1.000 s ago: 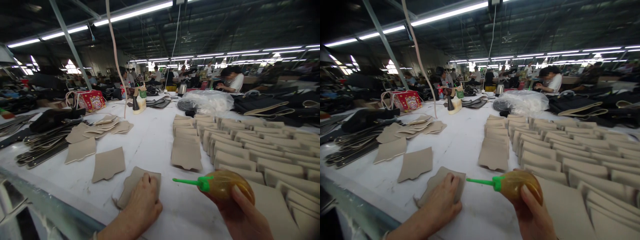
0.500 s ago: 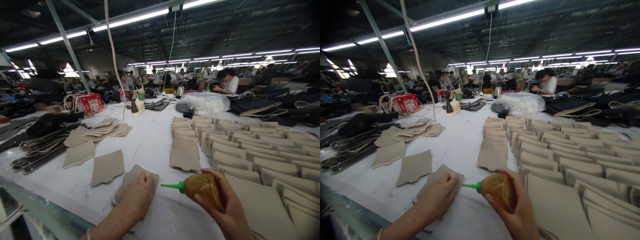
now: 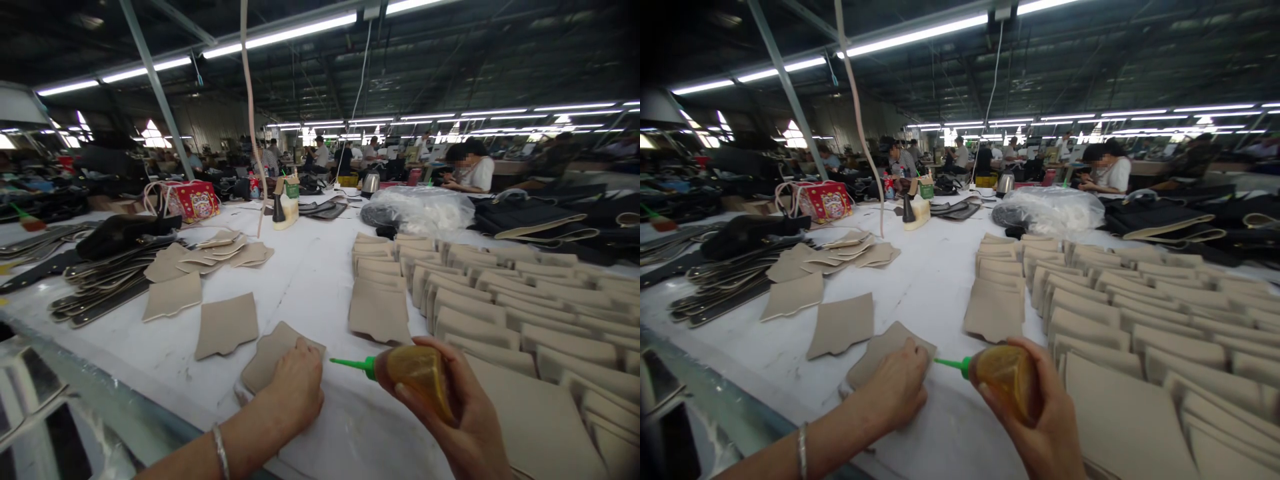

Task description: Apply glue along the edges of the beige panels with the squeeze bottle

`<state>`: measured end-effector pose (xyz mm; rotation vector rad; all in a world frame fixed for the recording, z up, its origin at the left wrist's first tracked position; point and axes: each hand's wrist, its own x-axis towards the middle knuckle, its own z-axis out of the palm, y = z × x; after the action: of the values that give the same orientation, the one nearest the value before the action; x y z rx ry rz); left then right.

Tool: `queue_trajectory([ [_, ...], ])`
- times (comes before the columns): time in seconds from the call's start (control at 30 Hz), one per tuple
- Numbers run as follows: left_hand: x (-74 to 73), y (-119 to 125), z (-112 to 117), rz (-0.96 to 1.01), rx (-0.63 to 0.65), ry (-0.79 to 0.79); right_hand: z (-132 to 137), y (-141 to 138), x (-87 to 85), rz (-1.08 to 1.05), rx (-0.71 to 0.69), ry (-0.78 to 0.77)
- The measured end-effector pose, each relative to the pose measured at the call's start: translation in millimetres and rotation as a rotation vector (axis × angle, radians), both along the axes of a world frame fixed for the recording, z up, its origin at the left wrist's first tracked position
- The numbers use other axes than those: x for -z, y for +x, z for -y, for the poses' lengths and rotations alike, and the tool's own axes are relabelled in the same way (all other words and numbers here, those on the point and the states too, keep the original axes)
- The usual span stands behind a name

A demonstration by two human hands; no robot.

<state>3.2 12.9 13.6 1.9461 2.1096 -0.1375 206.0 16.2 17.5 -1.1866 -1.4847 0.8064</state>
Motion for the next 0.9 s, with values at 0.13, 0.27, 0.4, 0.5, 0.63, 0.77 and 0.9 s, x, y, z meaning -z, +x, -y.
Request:
queue_trajectory([
  [0.13,1.2,-4.5,-5.6,-0.033,-0.006,0.020,0.7,0.6,0.7,0.017,0.020,0.053],
  [0.27,0.9,-22.9,-5.1,0.015,0.075,0.063,-4.7,3.0,5.3,0.085,-0.012,0.121],
  [0.4,4.6,-36.7,-4.0,0.086,0.145,0.115,-12.1,-1.7,11.0,0.202,-0.082,0.195],
  [0.5,9.9,-35.9,-6.1,0.099,0.133,0.121,-15.7,-10.1,11.7,0.273,-0.121,0.251],
  [0.63,13.2,-31.3,-8.8,0.136,0.136,0.129,-20.9,-19.1,11.2,0.382,-0.187,0.270],
  [0.77,15.0,-32.5,-8.9,0.145,0.133,0.128,-28.7,-23.7,15.2,0.431,-0.208,0.313],
  [0.9,17.1,-35.6,-9.9,0.150,0.143,0.127,-33.5,-24.8,20.7,0.447,-0.216,0.331],
])
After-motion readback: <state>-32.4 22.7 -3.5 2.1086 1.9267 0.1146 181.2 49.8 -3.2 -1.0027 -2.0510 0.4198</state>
